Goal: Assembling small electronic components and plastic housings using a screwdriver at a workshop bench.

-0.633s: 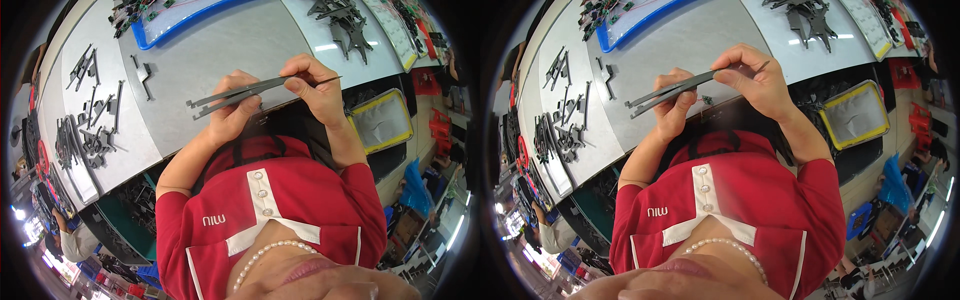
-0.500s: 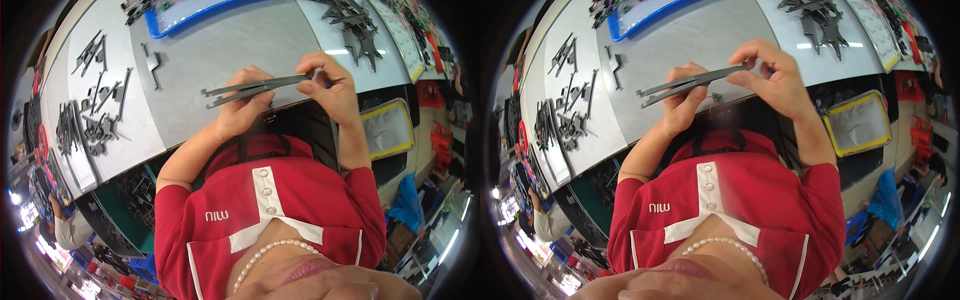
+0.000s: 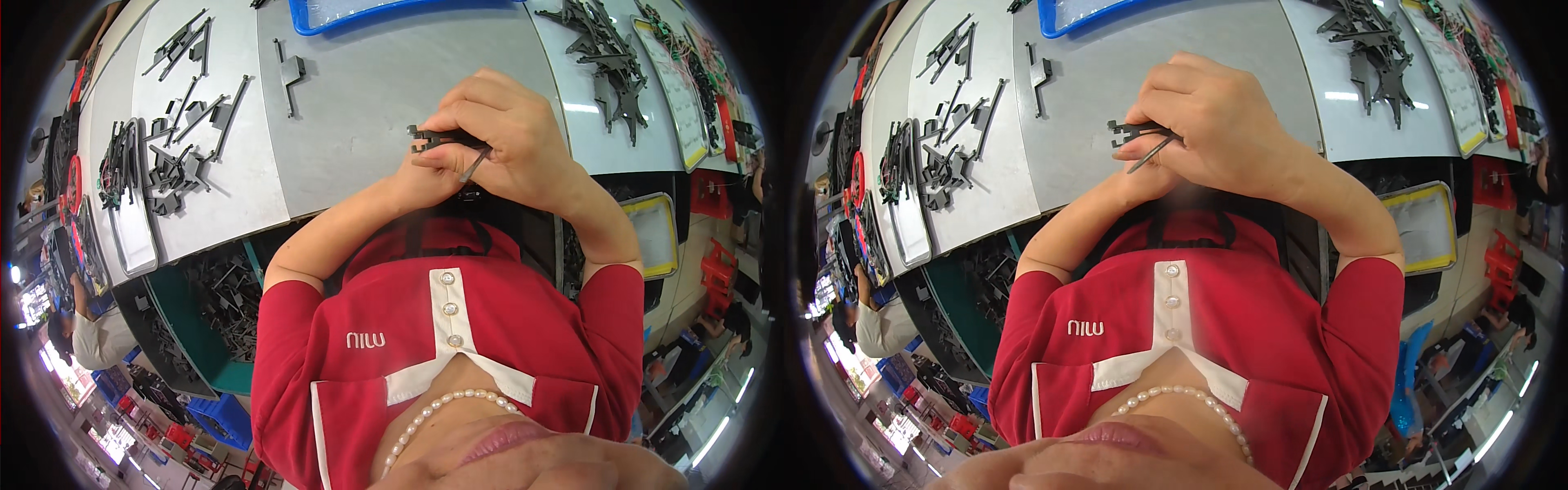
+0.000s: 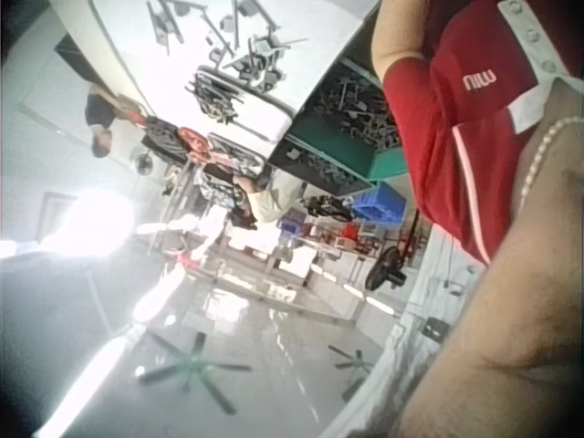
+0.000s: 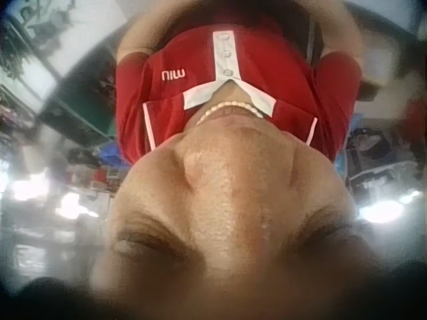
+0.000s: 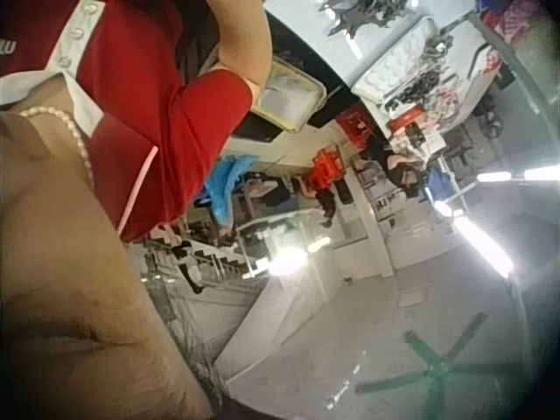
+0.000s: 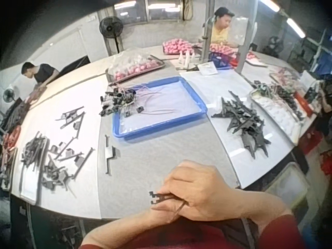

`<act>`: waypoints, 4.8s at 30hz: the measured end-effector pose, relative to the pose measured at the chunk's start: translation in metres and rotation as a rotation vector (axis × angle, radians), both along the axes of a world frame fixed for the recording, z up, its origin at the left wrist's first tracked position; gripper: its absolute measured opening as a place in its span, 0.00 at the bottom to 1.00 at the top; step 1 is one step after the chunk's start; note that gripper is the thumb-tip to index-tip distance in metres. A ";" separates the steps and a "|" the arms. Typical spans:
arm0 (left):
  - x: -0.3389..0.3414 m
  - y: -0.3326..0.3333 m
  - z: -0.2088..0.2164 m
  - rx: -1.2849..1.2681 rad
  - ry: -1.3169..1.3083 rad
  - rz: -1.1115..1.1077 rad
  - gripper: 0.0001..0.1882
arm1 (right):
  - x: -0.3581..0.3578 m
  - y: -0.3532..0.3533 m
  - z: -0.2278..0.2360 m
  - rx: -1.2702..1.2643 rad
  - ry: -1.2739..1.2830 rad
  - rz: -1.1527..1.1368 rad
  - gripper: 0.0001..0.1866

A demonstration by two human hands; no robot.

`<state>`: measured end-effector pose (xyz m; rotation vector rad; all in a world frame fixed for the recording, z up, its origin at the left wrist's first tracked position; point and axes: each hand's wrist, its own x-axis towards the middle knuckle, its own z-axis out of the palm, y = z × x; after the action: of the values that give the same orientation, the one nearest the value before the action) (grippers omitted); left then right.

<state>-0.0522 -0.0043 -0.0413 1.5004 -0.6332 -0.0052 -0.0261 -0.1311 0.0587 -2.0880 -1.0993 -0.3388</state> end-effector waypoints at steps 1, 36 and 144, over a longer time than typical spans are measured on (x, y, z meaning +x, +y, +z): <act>-0.004 0.002 0.003 -0.060 0.020 -0.007 0.06 | -0.001 0.002 0.000 0.016 -0.006 -0.017 0.08; -0.007 -0.003 0.026 0.090 0.185 0.268 0.05 | 0.024 -0.070 -0.047 0.621 1.268 -0.146 0.10; -0.085 0.165 0.154 -0.162 0.651 0.047 0.14 | -0.009 0.033 -0.017 0.852 0.683 0.237 0.26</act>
<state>-0.1372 0.1610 0.1128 1.2557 -0.0692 -0.3826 -0.0355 -0.0986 0.0413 -1.1497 -0.6043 0.0432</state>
